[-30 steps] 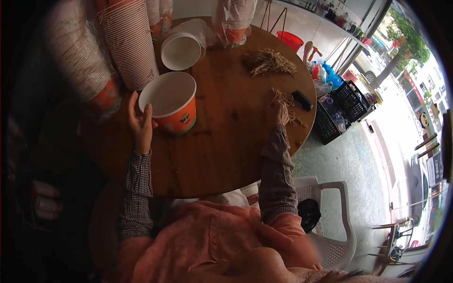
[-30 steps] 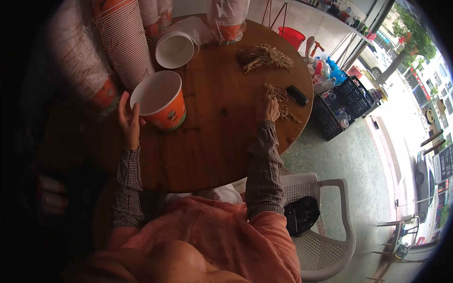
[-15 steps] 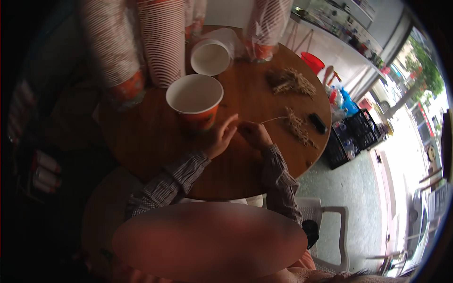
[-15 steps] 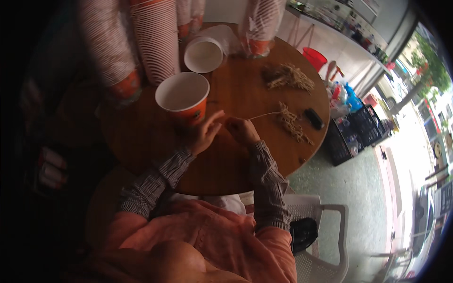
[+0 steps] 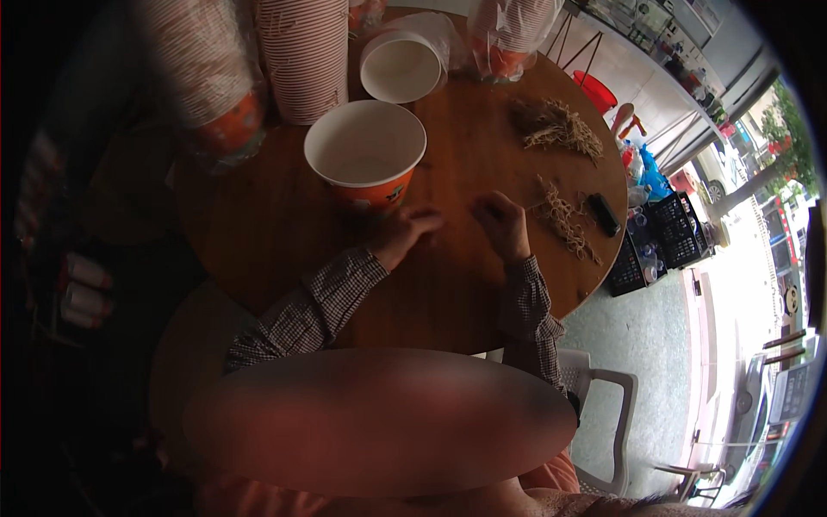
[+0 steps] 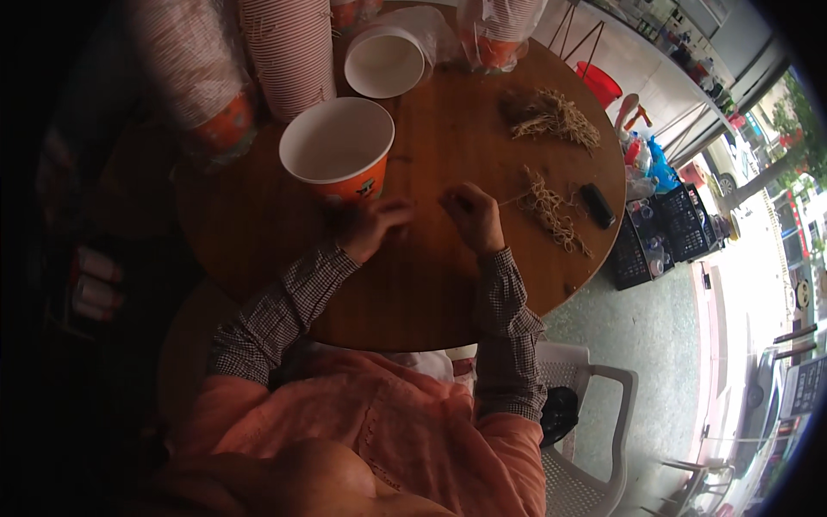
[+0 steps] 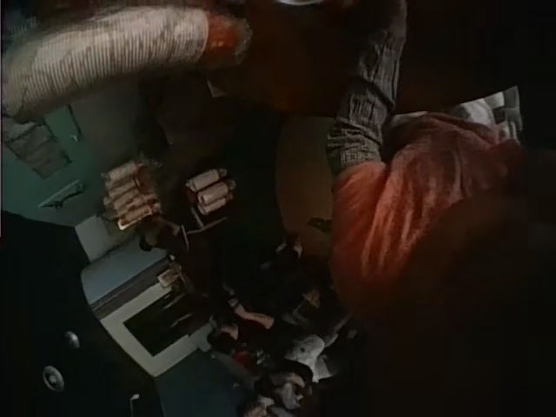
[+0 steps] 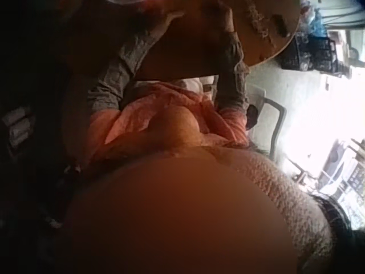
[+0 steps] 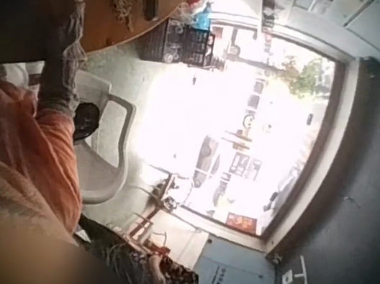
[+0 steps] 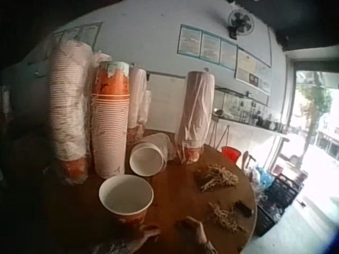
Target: The recorder is manually attaching string handles to paper buckets by threading the string through pre-punched holes.
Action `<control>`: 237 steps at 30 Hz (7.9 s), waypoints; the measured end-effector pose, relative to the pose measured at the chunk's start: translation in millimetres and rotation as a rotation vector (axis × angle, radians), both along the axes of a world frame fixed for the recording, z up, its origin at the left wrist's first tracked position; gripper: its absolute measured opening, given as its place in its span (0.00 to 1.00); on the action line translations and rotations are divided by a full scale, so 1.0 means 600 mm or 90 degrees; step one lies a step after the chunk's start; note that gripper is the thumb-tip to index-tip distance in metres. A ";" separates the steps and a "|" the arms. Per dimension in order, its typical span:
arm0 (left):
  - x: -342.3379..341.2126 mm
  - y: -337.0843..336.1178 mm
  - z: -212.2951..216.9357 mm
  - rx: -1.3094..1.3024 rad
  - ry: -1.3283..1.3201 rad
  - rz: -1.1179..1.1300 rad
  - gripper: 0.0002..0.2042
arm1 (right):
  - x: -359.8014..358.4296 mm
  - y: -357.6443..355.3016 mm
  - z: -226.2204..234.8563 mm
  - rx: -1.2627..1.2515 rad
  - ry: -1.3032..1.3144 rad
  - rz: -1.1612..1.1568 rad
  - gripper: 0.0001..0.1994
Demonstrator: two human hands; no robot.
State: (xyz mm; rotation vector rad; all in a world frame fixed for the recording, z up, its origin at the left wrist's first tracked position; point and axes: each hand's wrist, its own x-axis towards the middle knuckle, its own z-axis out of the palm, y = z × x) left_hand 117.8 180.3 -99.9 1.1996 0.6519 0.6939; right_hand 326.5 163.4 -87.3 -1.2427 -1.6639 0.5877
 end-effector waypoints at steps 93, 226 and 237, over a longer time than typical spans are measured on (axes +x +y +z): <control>-0.034 -0.033 0.030 0.131 -0.034 0.171 0.28 | -0.094 -0.056 0.035 -0.178 0.312 0.054 0.04; -0.104 -0.288 0.151 0.636 0.096 0.331 0.06 | -0.189 -0.274 0.100 0.005 0.215 0.122 0.08; -0.108 -0.258 0.162 0.525 0.127 0.170 0.09 | -0.195 -0.259 0.078 0.074 0.458 0.117 0.06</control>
